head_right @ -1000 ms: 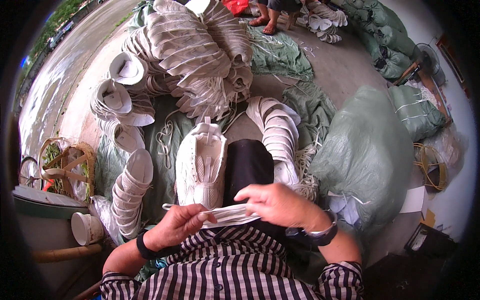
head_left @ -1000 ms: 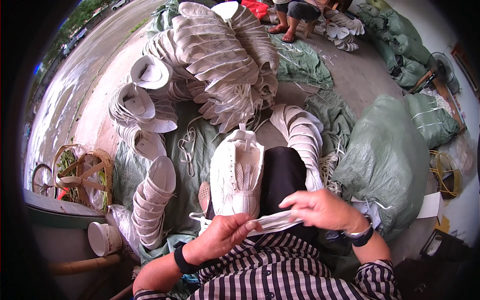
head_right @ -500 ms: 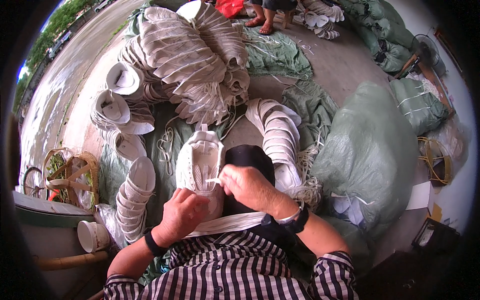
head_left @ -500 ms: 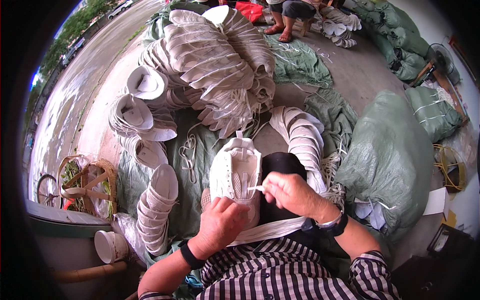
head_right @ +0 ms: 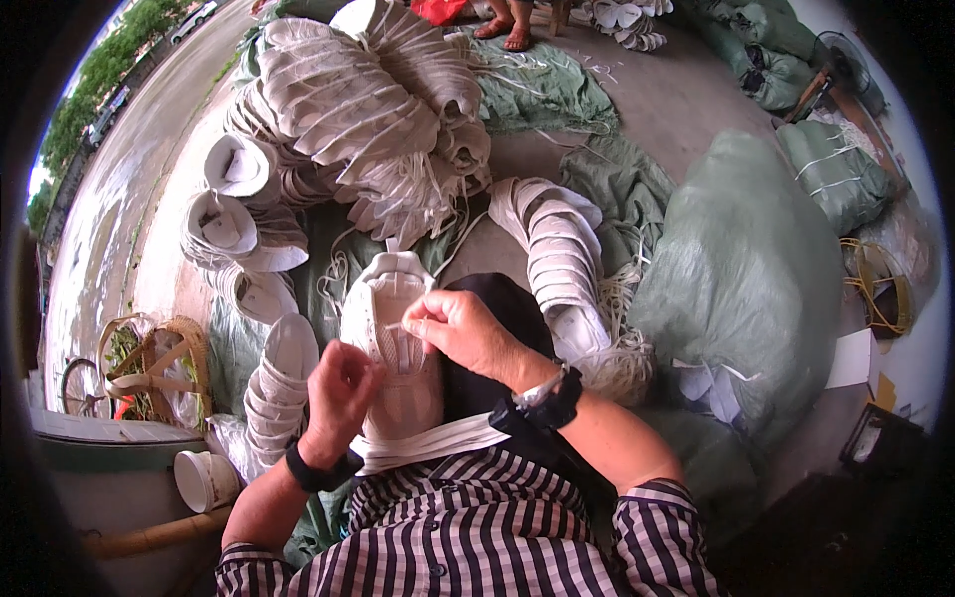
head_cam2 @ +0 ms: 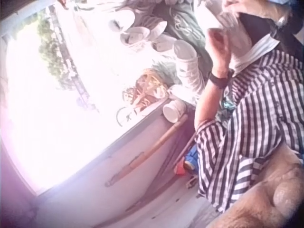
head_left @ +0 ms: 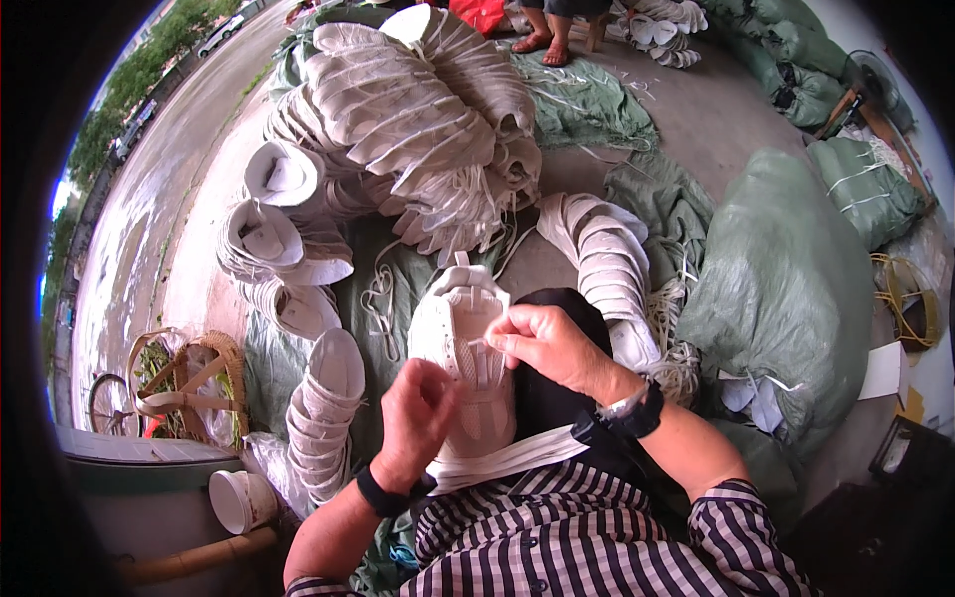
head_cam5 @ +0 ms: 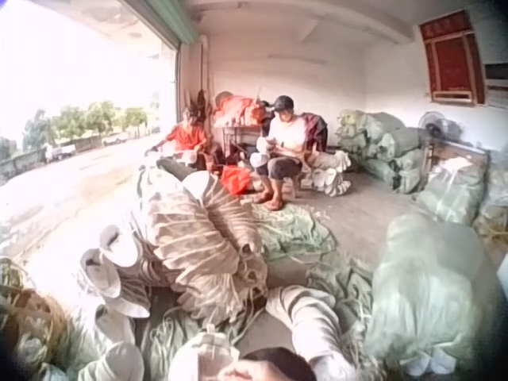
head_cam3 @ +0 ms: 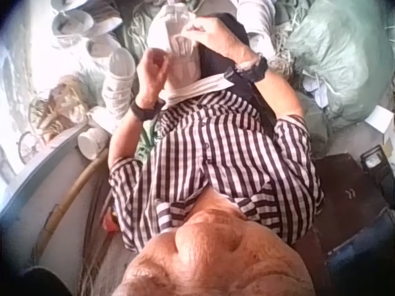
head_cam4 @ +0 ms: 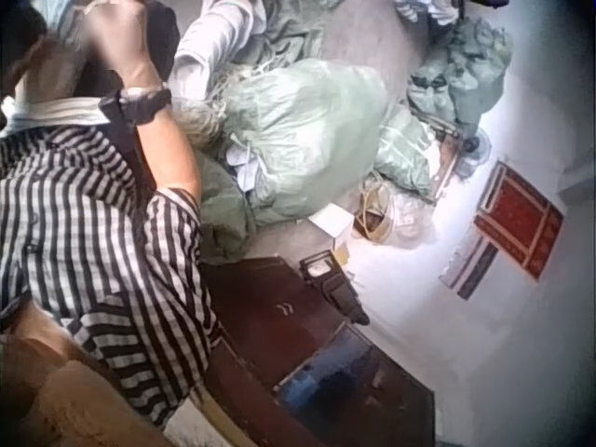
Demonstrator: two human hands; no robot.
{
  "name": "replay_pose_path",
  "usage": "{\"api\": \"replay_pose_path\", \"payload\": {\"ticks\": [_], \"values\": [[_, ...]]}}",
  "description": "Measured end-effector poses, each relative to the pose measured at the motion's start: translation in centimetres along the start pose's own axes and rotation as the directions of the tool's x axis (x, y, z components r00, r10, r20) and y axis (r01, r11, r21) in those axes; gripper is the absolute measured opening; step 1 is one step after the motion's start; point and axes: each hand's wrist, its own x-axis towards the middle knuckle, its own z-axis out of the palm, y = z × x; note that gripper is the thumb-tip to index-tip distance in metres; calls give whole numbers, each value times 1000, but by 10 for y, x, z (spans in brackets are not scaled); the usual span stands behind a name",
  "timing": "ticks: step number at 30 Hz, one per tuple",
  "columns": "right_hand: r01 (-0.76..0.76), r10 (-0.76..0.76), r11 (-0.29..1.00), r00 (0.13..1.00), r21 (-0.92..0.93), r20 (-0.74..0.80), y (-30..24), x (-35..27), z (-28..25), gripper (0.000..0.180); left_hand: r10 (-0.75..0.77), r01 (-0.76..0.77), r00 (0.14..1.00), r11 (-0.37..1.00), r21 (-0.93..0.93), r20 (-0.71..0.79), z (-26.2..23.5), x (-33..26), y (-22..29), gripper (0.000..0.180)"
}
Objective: Lacing white canvas shoes in a shoe manufacturing facility.
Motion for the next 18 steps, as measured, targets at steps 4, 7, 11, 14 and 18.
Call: {"api": "replay_pose_path", "payload": {"ticks": [4,7,11,14,18], "values": [[17,-105,868,983,-496,-149,-5,-37,14,11,-104,104,995,994,-32,-4,5,9,3,23],[8,-126,823,977,-568,-169,-5,-48,15,11,-93,93,996,996,-14,8,6,13,1,24],[-11,-122,837,971,-547,-206,-7,-46,17,9,-86,86,996,993,84,-3,9,16,-1,25],[27,-182,802,963,-597,-201,-3,-43,23,8,-108,108,994,994,7,-7,12,13,-10,27],[131,-312,719,938,-683,-148,2,-41,24,7,-108,107,994,994,-26,-29,12,11,-10,28]]}}
